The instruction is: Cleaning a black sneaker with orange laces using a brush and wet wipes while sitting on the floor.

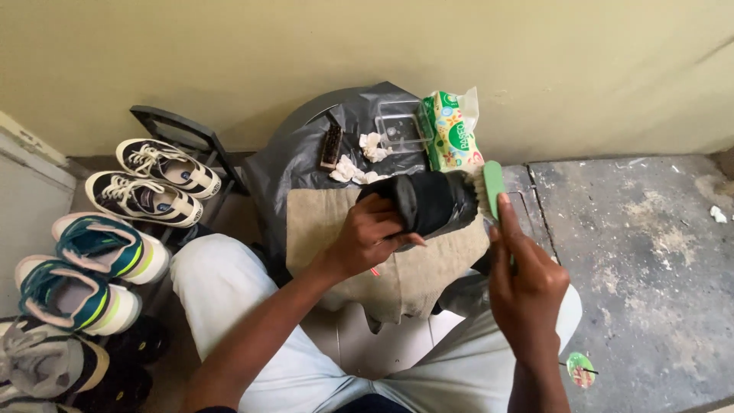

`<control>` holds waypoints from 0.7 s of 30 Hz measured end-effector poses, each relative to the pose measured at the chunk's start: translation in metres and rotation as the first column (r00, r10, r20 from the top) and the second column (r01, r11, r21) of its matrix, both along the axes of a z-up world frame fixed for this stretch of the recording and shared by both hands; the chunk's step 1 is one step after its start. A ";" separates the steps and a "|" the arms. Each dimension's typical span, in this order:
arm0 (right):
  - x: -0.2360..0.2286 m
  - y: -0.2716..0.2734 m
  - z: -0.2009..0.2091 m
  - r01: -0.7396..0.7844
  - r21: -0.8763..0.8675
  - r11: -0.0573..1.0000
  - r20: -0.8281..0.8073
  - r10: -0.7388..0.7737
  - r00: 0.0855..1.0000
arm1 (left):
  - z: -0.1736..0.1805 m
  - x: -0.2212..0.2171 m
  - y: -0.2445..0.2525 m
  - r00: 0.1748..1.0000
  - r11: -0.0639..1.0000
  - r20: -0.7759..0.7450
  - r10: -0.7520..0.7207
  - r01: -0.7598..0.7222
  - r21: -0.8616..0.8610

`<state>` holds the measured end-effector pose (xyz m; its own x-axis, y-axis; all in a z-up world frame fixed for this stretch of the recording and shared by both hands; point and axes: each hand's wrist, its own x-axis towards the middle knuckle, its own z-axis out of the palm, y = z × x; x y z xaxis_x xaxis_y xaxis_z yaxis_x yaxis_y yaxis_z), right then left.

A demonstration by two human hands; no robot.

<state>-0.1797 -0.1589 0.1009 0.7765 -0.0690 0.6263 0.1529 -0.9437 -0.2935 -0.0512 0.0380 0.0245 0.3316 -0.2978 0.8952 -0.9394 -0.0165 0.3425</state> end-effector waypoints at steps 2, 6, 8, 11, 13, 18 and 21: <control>-0.005 -0.004 0.006 -0.033 0.048 0.998 -0.019 0.034 0.999 | -0.010 -0.006 0.007 1.000 1.000 -0.008 -0.005 0.005 0.025; -0.016 -0.012 -0.002 -0.134 0.106 0.985 -0.063 0.141 0.988 | -0.026 -0.014 0.015 1.000 0.999 -0.010 -0.010 0.011 0.047; -0.016 -0.002 -0.002 -0.157 0.083 0.984 -0.039 0.160 0.986 | -0.033 -0.017 0.016 1.000 0.999 0.011 0.012 -0.012 0.053; -0.020 0.008 -0.006 -0.177 0.067 0.982 -0.004 0.178 0.984 | -0.033 -0.027 0.022 1.000 0.996 -0.010 0.020 -0.019 0.086; -0.024 0.011 -0.010 -0.177 0.072 0.982 0.013 0.176 0.984 | -0.026 -0.037 0.024 0.999 0.994 -0.045 0.008 -0.003 0.111; -0.034 0.012 -0.024 -0.195 0.016 0.981 0.029 0.195 0.980 | 0.001 -0.063 0.022 0.758 0.993 -0.651 0.039 0.046 0.113; -0.037 0.014 -0.030 -0.163 -0.101 0.981 0.062 0.170 0.984 | 0.044 -0.078 0.014 0.537 0.998 -0.843 -0.032 -0.031 -0.058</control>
